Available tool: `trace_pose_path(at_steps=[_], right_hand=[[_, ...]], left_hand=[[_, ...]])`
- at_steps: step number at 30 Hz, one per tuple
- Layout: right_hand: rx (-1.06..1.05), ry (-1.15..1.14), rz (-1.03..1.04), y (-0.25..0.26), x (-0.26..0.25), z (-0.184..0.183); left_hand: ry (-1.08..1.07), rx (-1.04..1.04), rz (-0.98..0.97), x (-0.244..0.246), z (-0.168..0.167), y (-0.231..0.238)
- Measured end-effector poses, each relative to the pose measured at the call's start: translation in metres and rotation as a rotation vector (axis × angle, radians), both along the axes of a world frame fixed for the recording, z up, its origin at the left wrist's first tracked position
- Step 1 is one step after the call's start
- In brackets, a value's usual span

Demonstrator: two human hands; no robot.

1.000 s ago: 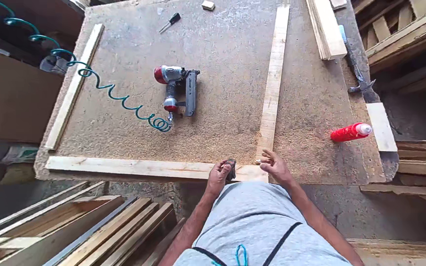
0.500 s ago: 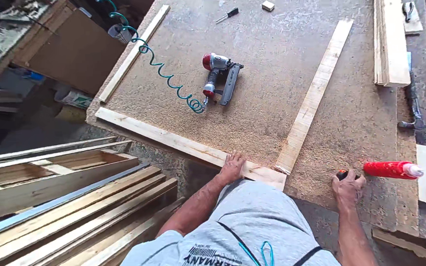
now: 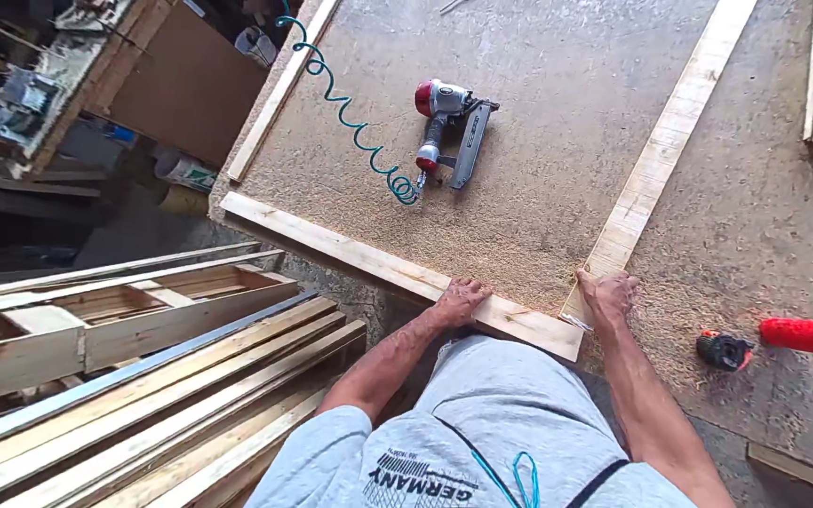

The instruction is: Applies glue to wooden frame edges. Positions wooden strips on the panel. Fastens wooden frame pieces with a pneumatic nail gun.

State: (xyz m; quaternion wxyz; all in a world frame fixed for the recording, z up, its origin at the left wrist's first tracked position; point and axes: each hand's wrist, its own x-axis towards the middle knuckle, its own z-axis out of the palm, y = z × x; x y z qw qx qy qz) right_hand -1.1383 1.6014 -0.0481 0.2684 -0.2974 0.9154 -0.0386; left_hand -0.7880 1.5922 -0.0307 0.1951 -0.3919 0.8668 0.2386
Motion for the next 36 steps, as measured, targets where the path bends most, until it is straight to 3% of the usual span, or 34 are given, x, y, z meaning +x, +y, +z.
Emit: trace_pose_path(at_steps=[4, 9, 13, 21, 30, 36], right_hand=[[0.025, -0.008, -0.036, -0.018, -0.012, 0.008], [-0.091, -0.009, -0.19, -0.015, -0.046, 0.022], [-0.06, -0.154, -0.155, -0.018, -0.073, 0.019], [-0.181, -0.205, -0.108, -0.025, -0.047, 0.03], [-0.179, -0.162, 0.0, -0.079, -0.07, 0.04], [-0.216, -0.207, 0.043, -0.113, -0.063, 0.037]], left_hand=[[-0.05, 0.016, -0.048, 0.019, 0.015, -0.032], [-0.08, 0.084, -0.033, 0.045, 0.026, -0.092], [-0.167, 0.109, -0.003, 0.037, 0.031, -0.123], [-0.079, 0.137, -0.139, 0.022, 0.028, -0.132], [-0.074, 0.12, -0.175, -0.047, 0.038, -0.17], [-0.093, 0.2, -0.187, -0.044, 0.03, -0.156]])
